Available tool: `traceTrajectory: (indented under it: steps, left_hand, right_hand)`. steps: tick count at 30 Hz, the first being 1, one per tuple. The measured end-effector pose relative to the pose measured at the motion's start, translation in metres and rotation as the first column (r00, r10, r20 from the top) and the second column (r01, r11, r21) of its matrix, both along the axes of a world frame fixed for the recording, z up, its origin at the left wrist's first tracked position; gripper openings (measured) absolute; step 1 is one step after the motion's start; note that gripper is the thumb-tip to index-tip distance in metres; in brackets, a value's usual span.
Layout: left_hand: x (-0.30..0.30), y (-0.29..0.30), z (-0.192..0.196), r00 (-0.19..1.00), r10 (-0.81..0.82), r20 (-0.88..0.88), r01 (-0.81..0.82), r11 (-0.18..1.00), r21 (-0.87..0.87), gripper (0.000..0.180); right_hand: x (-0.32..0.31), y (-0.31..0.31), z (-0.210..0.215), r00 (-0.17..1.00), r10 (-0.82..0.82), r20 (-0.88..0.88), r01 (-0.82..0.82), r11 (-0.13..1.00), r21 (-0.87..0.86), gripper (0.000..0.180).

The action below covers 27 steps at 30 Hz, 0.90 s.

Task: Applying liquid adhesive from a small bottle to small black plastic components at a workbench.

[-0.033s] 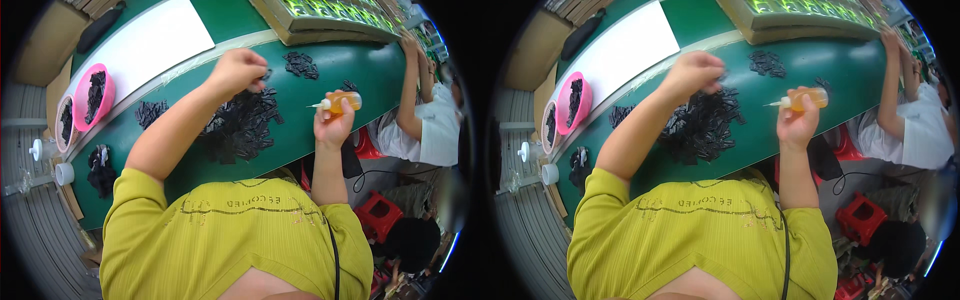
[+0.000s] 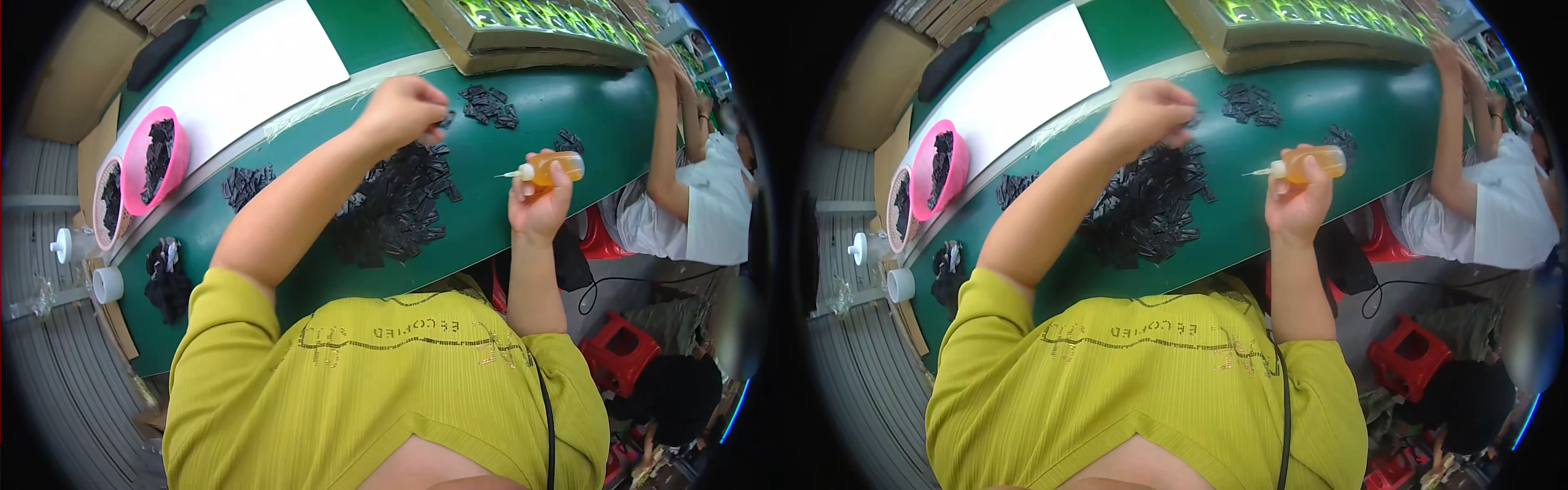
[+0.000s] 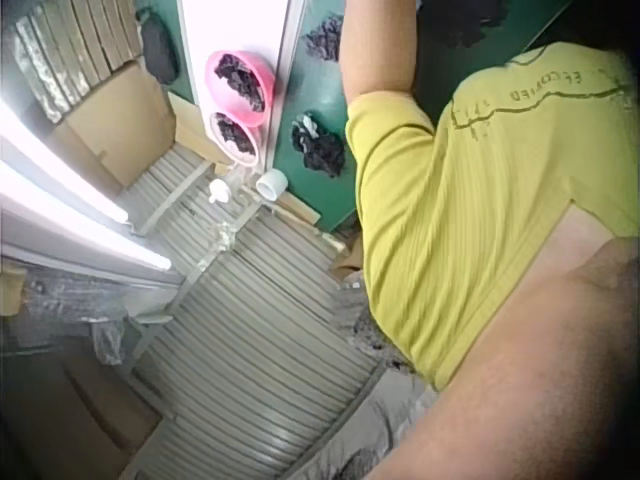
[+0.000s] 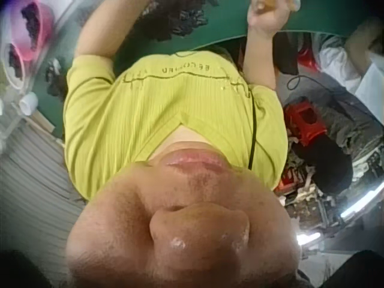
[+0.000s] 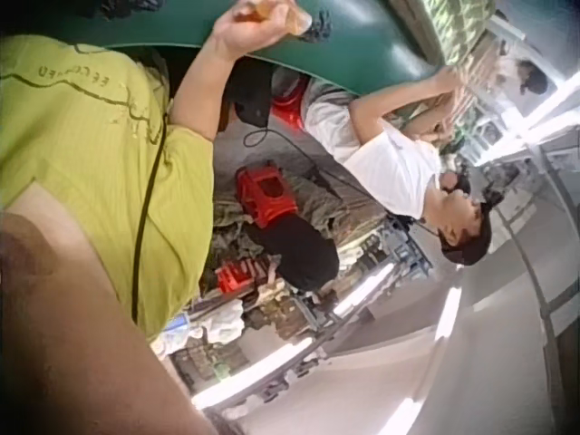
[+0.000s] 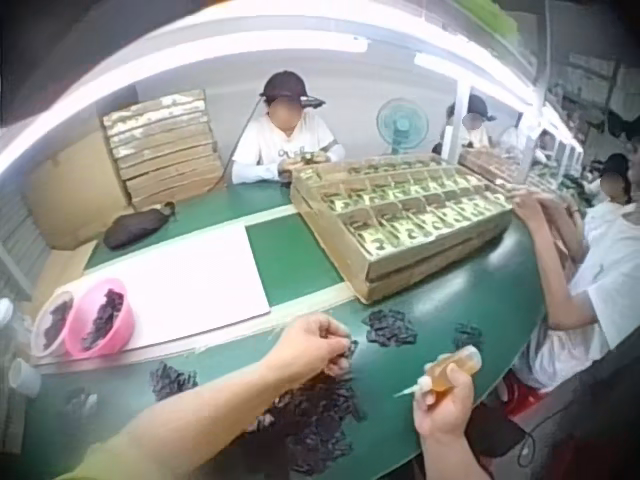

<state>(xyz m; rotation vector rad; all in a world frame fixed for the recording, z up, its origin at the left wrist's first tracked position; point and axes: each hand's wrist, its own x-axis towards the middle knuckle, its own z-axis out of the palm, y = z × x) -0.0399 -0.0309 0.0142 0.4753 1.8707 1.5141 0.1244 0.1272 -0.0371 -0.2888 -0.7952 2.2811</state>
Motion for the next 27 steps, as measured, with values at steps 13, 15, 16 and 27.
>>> traceTrajectory:
  steps: [13,15,16,27]
  left_hand:
    - [0.088,-0.035,0.008,0.67,-0.258,-0.696,0.142,0.965,-0.22,0.021]
    - [0.082,-0.072,0.001,0.694,-0.195,-0.693,0.015,0.966,-0.257,0.02]
    - [0.079,-0.091,-0.003,0.709,-0.165,-0.685,-0.06,0.954,-0.292,0.019]
    - [-0.021,-0.256,-0.037,0.678,0.286,-0.677,-0.721,0.44,-0.536,0.032]
  right_hand:
    - [0.011,0.007,-0.023,0.995,0.054,0.082,-0.056,0.998,0.03,0.026]
    - [0.009,0.002,-0.017,0.996,0.062,0.067,-0.064,0.997,0.041,0.027]
    - [0.006,0.001,-0.018,0.994,0.09,0.061,-0.093,0.995,0.043,0.027]
    - [-0.004,-0.009,-0.023,0.992,-0.023,0.125,0.002,0.986,0.167,0.021]
